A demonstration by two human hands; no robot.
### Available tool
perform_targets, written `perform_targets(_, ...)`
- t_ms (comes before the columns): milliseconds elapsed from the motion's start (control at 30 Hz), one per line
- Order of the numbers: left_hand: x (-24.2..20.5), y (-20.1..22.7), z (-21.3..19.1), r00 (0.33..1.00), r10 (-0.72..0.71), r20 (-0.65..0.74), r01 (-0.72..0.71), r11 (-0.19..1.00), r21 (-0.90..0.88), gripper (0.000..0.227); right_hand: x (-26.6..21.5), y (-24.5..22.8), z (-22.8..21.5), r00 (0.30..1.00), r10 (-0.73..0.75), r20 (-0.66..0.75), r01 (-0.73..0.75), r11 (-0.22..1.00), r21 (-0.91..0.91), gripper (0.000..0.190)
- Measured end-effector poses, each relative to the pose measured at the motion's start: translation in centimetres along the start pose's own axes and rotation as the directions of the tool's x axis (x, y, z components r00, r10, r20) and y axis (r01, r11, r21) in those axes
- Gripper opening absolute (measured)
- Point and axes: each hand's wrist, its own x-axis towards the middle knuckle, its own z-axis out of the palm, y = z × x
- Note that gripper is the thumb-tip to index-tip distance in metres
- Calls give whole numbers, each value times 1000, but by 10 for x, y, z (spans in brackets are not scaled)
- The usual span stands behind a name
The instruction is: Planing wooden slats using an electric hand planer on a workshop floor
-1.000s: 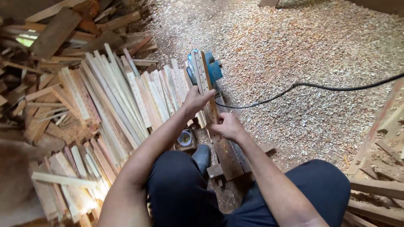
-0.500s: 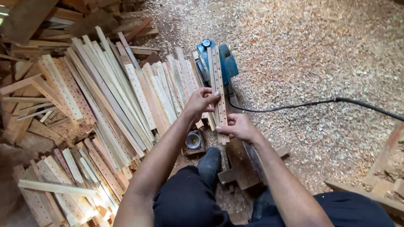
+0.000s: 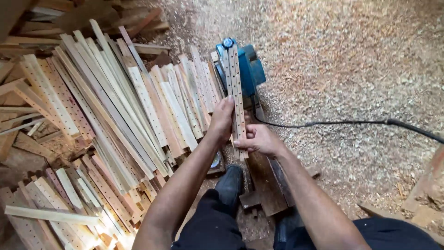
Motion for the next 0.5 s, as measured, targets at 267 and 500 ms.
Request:
perform_targets(267, 62, -44, -28, 986, 116, -119, -77, 955, 286, 75, 39, 21, 4, 989, 79, -121, -85, 996, -42, 35)
perform_targets(500, 103, -53, -40, 938, 246, -243, -65, 816, 574, 55, 47, -40, 1, 986, -49, -160, -22, 911, -412, 72)
